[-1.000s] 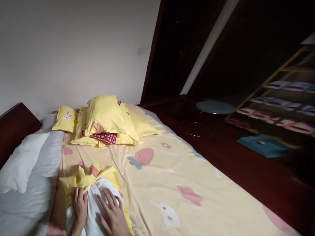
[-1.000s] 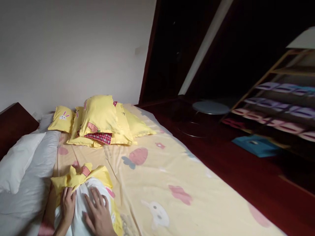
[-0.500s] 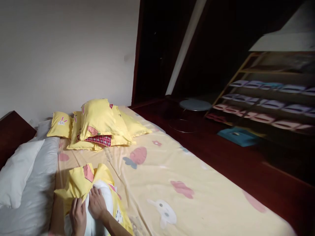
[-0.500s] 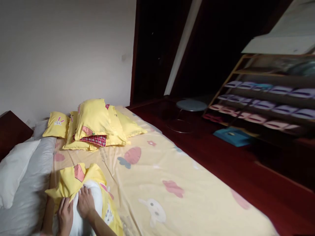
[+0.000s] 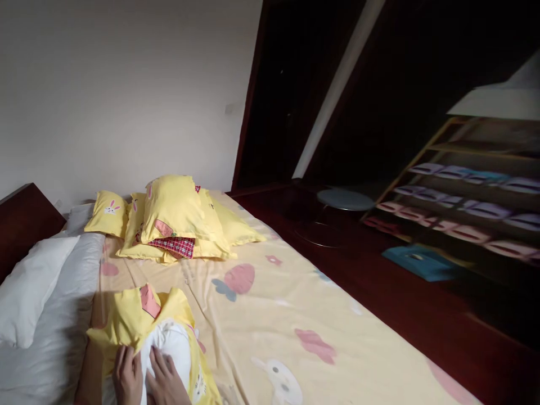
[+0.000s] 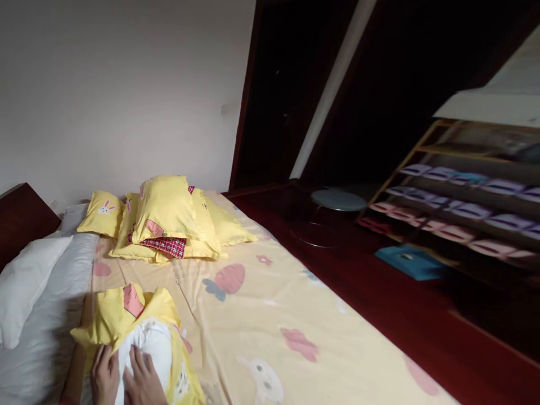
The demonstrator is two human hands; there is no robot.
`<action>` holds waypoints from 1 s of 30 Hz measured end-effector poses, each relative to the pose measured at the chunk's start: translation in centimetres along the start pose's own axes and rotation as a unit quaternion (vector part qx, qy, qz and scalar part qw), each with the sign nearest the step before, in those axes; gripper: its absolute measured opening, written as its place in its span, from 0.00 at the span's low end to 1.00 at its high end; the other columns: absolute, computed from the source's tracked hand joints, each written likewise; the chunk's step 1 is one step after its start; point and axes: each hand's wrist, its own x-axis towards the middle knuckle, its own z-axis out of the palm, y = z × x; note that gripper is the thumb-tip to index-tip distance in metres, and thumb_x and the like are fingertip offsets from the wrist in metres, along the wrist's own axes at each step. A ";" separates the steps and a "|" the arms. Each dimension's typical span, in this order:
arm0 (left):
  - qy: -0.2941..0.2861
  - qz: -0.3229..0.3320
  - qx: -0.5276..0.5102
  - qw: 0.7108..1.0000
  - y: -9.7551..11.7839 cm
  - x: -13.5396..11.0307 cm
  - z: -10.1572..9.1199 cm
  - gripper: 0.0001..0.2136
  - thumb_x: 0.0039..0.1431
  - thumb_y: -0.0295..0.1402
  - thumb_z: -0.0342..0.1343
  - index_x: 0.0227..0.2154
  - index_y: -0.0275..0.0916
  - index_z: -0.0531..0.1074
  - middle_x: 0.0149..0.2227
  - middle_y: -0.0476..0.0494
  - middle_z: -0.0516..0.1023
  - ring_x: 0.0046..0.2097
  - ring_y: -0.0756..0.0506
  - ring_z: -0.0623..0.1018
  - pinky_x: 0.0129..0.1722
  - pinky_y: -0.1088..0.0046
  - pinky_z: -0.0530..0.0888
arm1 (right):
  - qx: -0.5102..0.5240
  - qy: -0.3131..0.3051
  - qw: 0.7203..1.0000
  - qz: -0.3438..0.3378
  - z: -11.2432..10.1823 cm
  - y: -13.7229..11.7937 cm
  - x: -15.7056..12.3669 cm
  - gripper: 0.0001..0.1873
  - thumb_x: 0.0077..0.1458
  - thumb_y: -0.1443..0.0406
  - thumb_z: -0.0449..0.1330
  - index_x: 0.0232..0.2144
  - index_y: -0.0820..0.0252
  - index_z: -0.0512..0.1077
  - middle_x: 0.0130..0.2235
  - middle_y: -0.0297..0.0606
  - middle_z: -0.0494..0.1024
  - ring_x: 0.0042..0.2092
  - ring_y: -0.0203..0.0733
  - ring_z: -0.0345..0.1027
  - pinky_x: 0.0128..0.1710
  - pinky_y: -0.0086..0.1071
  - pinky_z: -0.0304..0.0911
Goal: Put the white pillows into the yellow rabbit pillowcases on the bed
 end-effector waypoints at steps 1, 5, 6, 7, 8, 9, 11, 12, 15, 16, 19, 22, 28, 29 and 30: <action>0.006 0.018 0.004 1.000 0.4 -0.5 0.1 0.14 0.65 0.38 0.49 0.33 0.39 0.78 0.35 0.37 0.82 0.37 0.44 0.81 0.36 0.71 0.76 | 0.023 -0.013 0.999 0.039 -0.1 -0.1 1.4 0.27 0.58 0.57 0.57 0.59 0.58 0.66 0.61 0.54 0.68 0.61 0.61 0.60 0.58 0.53 0.56; 0.017 0.070 0.051 0.996 0.1 -1.9 -0.2 0.13 0.64 0.36 0.51 0.29 0.40 0.79 0.33 0.38 0.82 0.35 0.45 0.81 0.36 0.72 0.76 | 0.093 -0.027 0.979 0.178 -1.8 -0.1 4.0 0.24 0.61 0.63 0.53 0.59 0.55 0.67 0.59 0.48 0.71 0.60 0.58 0.62 0.61 0.56 0.50; 0.016 0.083 0.066 0.994 -0.5 -1.9 -0.5 0.13 0.63 0.36 0.51 0.29 0.41 0.79 0.33 0.39 0.83 0.35 0.45 0.81 0.36 0.73 0.75 | 0.110 -0.031 0.978 0.172 -2.3 0.0 3.4 0.24 0.60 0.62 0.53 0.59 0.54 0.66 0.61 0.48 0.69 0.62 0.59 0.59 0.61 0.56 0.50; 0.017 0.095 0.082 0.992 -1.2 -1.9 -0.9 0.13 0.63 0.36 0.51 0.29 0.41 0.79 0.33 0.39 0.83 0.35 0.45 0.81 0.36 0.73 0.75 | 0.130 -0.038 0.980 0.148 -2.7 0.3 2.4 0.26 0.60 0.59 0.53 0.60 0.54 0.65 0.63 0.49 0.65 0.64 0.60 0.56 0.61 0.57 0.49; 0.022 0.103 0.103 0.989 -2.0 -1.8 -1.3 0.14 0.64 0.37 0.50 0.30 0.42 0.80 0.34 0.40 0.83 0.35 0.45 0.82 0.35 0.73 0.75 | 0.153 -0.045 0.981 0.112 -3.1 0.7 1.1 0.28 0.59 0.56 0.54 0.60 0.54 0.65 0.66 0.50 0.62 0.65 0.61 0.54 0.61 0.57 0.49; 0.029 0.106 0.126 0.986 -2.7 -1.6 -1.7 0.15 0.64 0.38 0.49 0.30 0.42 0.80 0.34 0.40 0.83 0.35 0.45 0.81 0.34 0.72 0.75 | 0.180 -0.044 0.979 0.080 -3.5 1.5 -0.3 0.29 0.58 0.54 0.54 0.60 0.53 0.65 0.66 0.50 0.61 0.66 0.61 0.53 0.61 0.58 0.50; 0.034 0.110 0.157 0.981 -3.9 -1.4 -2.6 0.16 0.65 0.39 0.47 0.30 0.42 0.79 0.34 0.40 0.83 0.34 0.45 0.81 0.32 0.72 0.75 | 0.235 0.006 0.969 0.079 -4.7 3.8 -2.6 0.25 0.60 0.53 0.51 0.57 0.51 0.69 0.61 0.50 0.69 0.62 0.59 0.61 0.59 0.56 0.56; 0.033 0.108 0.162 0.980 -4.3 -1.4 -3.0 0.16 0.65 0.38 0.47 0.30 0.43 0.79 0.34 0.41 0.83 0.34 0.45 0.81 0.31 0.71 0.75 | 0.255 0.057 0.958 0.118 -5.3 5.3 -3.1 0.23 0.61 0.54 0.49 0.54 0.51 0.71 0.57 0.49 0.74 0.58 0.57 0.66 0.57 0.54 0.59; 0.009 0.100 0.109 0.989 -4.3 -2.1 -3.4 0.11 0.63 0.34 0.49 0.33 0.43 0.78 0.33 0.42 0.82 0.34 0.45 0.80 0.33 0.71 0.75 | 0.280 0.182 0.902 0.273 -7.3 9.8 -2.0 0.23 0.61 0.54 0.48 0.50 0.55 0.73 0.52 0.51 0.77 0.53 0.56 0.70 0.53 0.53 0.64; -0.001 0.097 0.081 0.992 -3.9 -2.6 -3.3 0.09 0.62 0.34 0.50 0.34 0.44 0.77 0.34 0.42 0.82 0.35 0.45 0.80 0.34 0.71 0.75 | 0.285 0.188 0.893 0.294 -7.6 10.8 -1.0 0.23 0.59 0.53 0.50 0.50 0.56 0.73 0.52 0.51 0.77 0.52 0.56 0.71 0.52 0.53 0.65; -0.029 0.060 0.029 0.997 -2.3 -4.2 -2.6 0.13 0.56 0.42 0.55 0.39 0.42 0.75 0.37 0.38 0.80 0.41 0.40 0.79 0.40 0.64 0.76 | 0.318 0.139 0.901 0.260 -7.5 11.8 2.4 0.24 0.53 0.57 0.53 0.50 0.59 0.72 0.45 0.46 0.81 0.45 0.50 0.75 0.44 0.44 0.70; -0.050 -0.006 0.059 0.997 -0.6 -5.4 -1.8 0.24 0.47 0.54 0.59 0.40 0.40 0.74 0.39 0.33 0.78 0.43 0.33 0.77 0.42 0.56 0.75 | 0.333 0.099 0.914 0.211 -6.5 10.5 4.4 0.20 0.49 0.62 0.55 0.45 0.60 0.74 0.36 0.39 0.82 0.35 0.43 0.75 0.34 0.33 0.69; -0.069 -0.018 0.087 0.994 -0.9 -5.1 -1.8 0.07 0.52 0.37 0.58 0.33 0.42 0.71 0.30 0.44 0.76 0.35 0.43 0.77 0.33 0.71 0.72 | 0.253 0.116 0.942 0.186 -6.3 8.9 3.3 0.08 0.48 0.67 0.52 0.29 0.59 0.71 0.30 0.38 0.76 0.32 0.42 0.69 0.32 0.32 0.63; -0.069 -0.024 0.075 0.995 -1.2 -4.8 -1.8 0.05 0.53 0.33 0.56 0.33 0.43 0.71 0.30 0.46 0.76 0.35 0.45 0.77 0.32 0.73 0.72 | 0.229 0.127 0.947 0.186 -6.4 9.0 2.6 0.07 0.49 0.67 0.52 0.28 0.59 0.70 0.30 0.39 0.75 0.32 0.42 0.68 0.33 0.33 0.62; -0.068 -0.037 0.064 0.995 -1.5 -4.5 -1.7 0.04 0.53 0.30 0.55 0.33 0.43 0.70 0.29 0.47 0.75 0.34 0.46 0.77 0.31 0.74 0.71 | 0.206 0.136 0.951 0.186 -6.6 9.0 1.8 0.06 0.51 0.67 0.52 0.27 0.59 0.69 0.30 0.40 0.75 0.32 0.43 0.67 0.33 0.34 0.61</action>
